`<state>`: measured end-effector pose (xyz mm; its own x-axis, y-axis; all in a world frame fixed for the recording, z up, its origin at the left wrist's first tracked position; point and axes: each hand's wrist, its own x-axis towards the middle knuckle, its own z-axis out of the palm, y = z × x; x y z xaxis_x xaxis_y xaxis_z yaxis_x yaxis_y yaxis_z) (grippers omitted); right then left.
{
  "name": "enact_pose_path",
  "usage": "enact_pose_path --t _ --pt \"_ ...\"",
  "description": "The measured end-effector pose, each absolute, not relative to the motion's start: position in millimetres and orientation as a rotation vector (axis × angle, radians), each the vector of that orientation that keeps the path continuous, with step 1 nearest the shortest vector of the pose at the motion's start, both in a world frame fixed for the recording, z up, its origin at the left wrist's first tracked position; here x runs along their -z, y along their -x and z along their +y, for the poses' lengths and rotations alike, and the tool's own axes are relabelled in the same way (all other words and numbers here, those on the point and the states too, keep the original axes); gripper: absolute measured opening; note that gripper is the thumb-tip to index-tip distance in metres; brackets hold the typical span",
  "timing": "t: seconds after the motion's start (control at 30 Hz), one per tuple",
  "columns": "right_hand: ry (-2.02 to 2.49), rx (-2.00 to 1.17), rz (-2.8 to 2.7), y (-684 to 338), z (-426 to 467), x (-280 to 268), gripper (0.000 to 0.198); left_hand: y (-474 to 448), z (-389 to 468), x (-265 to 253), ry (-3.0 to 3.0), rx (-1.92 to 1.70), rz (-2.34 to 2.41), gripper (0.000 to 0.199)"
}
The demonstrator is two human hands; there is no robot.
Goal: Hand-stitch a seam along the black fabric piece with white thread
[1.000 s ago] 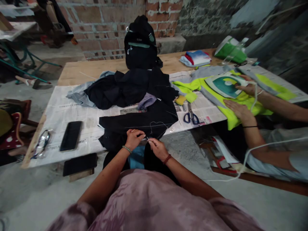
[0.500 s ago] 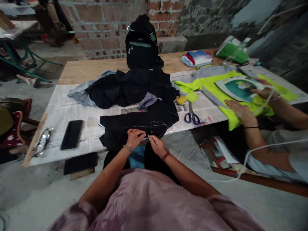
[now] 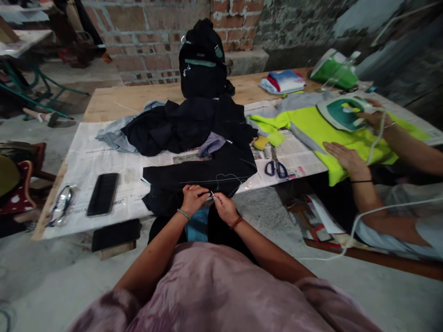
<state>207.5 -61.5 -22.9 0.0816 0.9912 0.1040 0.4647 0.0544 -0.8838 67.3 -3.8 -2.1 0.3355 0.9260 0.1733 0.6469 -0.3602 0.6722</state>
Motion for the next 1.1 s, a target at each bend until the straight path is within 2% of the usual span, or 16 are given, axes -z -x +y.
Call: enact_pose_path --t 0.47,0.87,1.1 --pt "1.564 -0.908 -1.325 -194 -51 24 0.026 -67 -3 8 -2.176 -0.768 1.379 0.011" --pt "1.631 -0.794 -1.389 -187 -55 24 0.027 -64 -6 7 -2.367 -0.703 1.308 0.013" --pt "1.646 -0.683 -1.535 -189 -50 17 0.027 -68 -7 9 -2.248 -0.797 1.421 0.012"
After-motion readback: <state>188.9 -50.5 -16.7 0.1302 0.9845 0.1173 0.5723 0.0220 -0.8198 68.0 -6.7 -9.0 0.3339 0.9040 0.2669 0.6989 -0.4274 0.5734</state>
